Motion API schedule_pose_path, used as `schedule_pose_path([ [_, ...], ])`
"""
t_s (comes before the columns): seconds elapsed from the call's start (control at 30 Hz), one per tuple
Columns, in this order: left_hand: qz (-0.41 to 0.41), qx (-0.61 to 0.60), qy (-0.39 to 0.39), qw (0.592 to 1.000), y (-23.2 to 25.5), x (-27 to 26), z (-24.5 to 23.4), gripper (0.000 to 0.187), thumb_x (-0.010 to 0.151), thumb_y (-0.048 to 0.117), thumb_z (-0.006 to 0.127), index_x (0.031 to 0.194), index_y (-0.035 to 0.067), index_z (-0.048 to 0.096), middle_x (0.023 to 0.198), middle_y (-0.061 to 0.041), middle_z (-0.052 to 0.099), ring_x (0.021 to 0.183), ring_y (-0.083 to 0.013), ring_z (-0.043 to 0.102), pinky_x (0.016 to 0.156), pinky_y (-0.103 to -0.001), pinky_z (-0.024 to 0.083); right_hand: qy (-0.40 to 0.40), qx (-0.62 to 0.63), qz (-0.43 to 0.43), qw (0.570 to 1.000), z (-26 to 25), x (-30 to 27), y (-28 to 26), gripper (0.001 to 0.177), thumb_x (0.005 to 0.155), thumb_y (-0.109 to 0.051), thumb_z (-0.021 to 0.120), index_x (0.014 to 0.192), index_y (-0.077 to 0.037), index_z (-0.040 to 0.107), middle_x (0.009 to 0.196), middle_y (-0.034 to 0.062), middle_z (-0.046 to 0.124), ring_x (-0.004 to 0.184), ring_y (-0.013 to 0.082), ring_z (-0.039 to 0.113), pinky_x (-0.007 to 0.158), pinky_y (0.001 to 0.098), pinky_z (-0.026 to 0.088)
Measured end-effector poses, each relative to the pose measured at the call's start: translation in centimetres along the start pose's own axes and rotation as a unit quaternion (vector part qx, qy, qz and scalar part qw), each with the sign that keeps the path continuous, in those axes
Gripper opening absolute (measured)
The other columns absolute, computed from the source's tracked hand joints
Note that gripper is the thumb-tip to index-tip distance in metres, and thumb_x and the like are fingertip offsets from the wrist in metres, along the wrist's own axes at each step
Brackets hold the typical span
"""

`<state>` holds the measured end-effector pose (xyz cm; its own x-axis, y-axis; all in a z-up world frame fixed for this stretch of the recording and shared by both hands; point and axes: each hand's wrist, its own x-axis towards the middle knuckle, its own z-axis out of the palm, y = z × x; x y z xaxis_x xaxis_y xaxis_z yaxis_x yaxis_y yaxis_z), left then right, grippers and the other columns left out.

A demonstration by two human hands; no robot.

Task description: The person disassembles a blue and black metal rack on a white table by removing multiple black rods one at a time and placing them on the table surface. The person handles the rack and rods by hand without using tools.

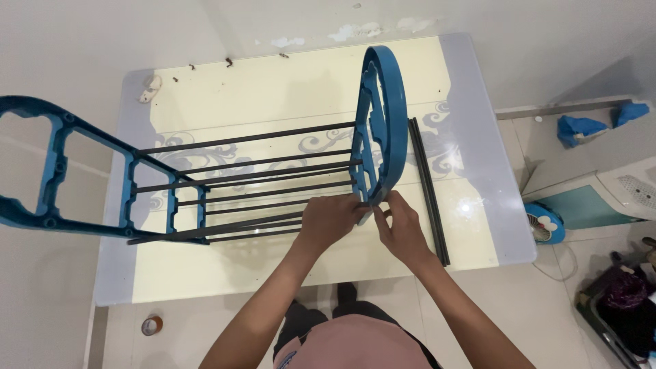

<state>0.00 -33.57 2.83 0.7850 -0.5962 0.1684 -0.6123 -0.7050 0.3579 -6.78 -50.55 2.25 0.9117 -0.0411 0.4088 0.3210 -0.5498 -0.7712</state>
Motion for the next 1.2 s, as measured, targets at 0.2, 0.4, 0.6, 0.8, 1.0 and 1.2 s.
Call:
schedule_pose_path([
  [0.2, 0.037, -0.039, 0.086, 0.995, -1.1, -1.1, 0.4, 0.021, 0.093, 0.032, 0.068, 0.089, 0.012, 0.073, 0.074, -0.005, 0.072, 0.064, -0.027, 0.071, 0.052, -0.039, 0.053, 0.06, -0.003, 0.023, 0.998, 0.4, -0.6, 0.3, 0.028, 0.091, 0.002, 0.067, 0.118, 0.006, 0.058, 0.108, 0.0184, 0.07, 0.094, 0.0314, 0.074, 0.068, 0.0355, 0.061],
  [0.4, 0.024, -0.083, 0.024, 0.996, -0.8, -2.5, 0.5, 0.019, 0.096, 0.025, 0.064, 0.093, 0.008, 0.071, 0.078, -0.01, 0.073, 0.067, -0.0316, 0.072, 0.056, -0.042, 0.055, 0.112, -0.123, -0.117, 0.979, -0.1, -2.5, -1.4, 0.019, 0.09, 0.0, 0.073, 0.108, 0.0, 0.069, 0.104, 0.0109, 0.07, 0.083, 0.0224, 0.072, 0.067, 0.0308, 0.06],
  [0.6, 0.012, -0.068, -0.036, 0.997, 0.7, -3.6, -0.6, 0.03, 0.099, 0.036, 0.064, 0.093, 0.007, 0.071, 0.076, -0.012, 0.072, 0.069, -0.0317, 0.072, 0.06, -0.042, 0.056, 0.06, -0.077, -0.102, 0.99, 0.5, -2.9, -3.2, 0.021, 0.093, 0.004, 0.07, 0.112, -0.002, 0.071, 0.11, 0.0109, 0.072, 0.087, 0.0226, 0.074, 0.065, 0.0269, 0.059],
  [0.8, -0.016, -0.08, -0.074, 0.994, 0.8, -5.8, -1.9, 0.026, 0.096, 0.036, 0.065, 0.101, 0.011, 0.07, 0.082, -0.01, 0.074, 0.076, -0.0331, 0.072, 0.063, -0.046, 0.055, 0.052, -0.053, -0.022, 0.997, 0.5, -4.4, -3.7, 0.014, 0.094, 0.004, 0.067, 0.107, 0.0, 0.071, 0.105, 0.011, 0.073, 0.072, 0.0198, 0.071, 0.057, 0.0286, 0.054],
  [1.0, -0.029, -0.052, -0.072, 0.996, -0.8, -9.3, -3.3, 0.023, 0.097, 0.034, 0.063, 0.096, 0.011, 0.068, 0.083, -0.006, 0.074, 0.076, -0.0301, 0.072, 0.061, -0.044, 0.054, 0.069, -0.122, 0.004, 0.99, -0.7, -5.5, -4.9, 0.015, 0.094, 0.003, 0.067, 0.108, -0.001, 0.072, 0.104, 0.012, 0.071, 0.094, 0.0262, 0.068, 0.063, 0.0313, 0.056],
  [1.2, 0.0, -0.046, -0.053, 0.998, 0.3, -12.1, -3.0, 0.02, 0.096, 0.032, 0.065, 0.093, 0.013, 0.07, 0.083, -0.003, 0.073, 0.075, -0.0278, 0.071, 0.061, -0.042, 0.054, 0.01, -0.208, -0.167, 0.964, 1.4, -7.8, -7.8, 0.026, 0.081, -0.004, 0.075, 0.107, -0.003, 0.074, 0.095, 0.0094, 0.068, 0.094, 0.0278, 0.067, 0.097, 0.0501, 0.049],
])
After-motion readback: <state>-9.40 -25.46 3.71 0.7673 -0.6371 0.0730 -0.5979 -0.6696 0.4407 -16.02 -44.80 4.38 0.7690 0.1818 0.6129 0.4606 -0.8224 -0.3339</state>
